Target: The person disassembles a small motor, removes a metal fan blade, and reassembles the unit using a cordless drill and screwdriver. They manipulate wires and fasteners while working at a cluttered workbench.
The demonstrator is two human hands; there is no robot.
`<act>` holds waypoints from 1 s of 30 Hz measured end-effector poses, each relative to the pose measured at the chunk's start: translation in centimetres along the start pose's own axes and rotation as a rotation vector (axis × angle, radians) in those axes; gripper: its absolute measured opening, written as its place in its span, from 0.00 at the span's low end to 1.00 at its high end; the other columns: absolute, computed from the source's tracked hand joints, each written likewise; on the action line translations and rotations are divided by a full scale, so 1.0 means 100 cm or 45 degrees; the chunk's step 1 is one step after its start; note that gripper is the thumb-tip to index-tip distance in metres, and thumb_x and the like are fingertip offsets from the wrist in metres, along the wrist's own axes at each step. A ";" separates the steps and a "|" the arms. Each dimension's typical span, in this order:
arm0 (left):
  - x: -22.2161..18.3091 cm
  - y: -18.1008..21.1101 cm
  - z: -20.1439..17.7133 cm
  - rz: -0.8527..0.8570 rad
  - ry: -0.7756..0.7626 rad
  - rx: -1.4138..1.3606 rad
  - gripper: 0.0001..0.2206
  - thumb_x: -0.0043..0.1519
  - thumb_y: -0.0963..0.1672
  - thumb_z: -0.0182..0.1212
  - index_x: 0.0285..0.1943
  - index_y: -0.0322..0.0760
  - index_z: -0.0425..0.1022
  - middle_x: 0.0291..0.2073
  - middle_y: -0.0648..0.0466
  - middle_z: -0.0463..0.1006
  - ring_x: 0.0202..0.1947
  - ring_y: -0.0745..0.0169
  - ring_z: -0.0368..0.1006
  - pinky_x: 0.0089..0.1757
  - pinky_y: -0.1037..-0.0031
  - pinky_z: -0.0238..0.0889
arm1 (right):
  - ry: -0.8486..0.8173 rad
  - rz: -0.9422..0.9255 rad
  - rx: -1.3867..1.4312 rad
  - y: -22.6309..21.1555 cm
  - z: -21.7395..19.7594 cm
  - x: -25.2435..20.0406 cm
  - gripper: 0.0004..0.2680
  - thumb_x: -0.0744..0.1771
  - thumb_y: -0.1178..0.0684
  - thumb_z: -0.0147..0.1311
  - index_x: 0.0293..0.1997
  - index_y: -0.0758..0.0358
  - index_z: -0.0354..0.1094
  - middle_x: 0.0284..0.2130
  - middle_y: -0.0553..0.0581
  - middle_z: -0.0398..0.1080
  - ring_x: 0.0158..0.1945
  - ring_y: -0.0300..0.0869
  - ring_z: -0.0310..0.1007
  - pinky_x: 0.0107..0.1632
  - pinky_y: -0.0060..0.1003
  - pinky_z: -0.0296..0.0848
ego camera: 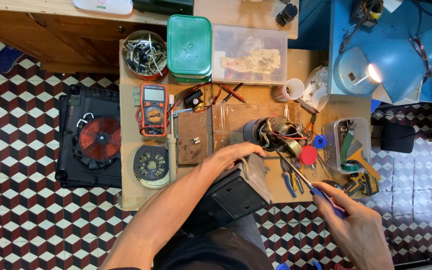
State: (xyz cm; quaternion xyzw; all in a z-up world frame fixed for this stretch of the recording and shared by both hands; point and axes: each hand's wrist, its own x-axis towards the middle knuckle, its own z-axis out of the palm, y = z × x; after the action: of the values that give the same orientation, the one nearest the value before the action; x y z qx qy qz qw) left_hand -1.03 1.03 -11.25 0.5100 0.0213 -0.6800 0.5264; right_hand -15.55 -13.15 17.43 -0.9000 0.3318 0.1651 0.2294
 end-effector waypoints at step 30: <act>-0.039 0.001 0.038 0.093 0.270 -0.382 0.50 0.43 0.49 0.66 0.80 0.46 0.49 0.65 0.44 0.70 0.62 0.50 0.67 0.56 0.59 0.59 | -0.088 -0.264 -0.543 -0.033 0.001 0.048 0.13 0.67 0.46 0.57 0.57 0.49 0.75 0.30 0.64 0.80 0.27 0.47 0.82 0.33 0.41 0.79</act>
State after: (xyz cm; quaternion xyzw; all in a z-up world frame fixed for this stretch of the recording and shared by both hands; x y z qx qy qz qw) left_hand -3.79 1.52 -6.62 0.4950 0.1594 -0.5921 0.6156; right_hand -9.86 -13.31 16.18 -0.9512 0.1872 0.2376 0.0611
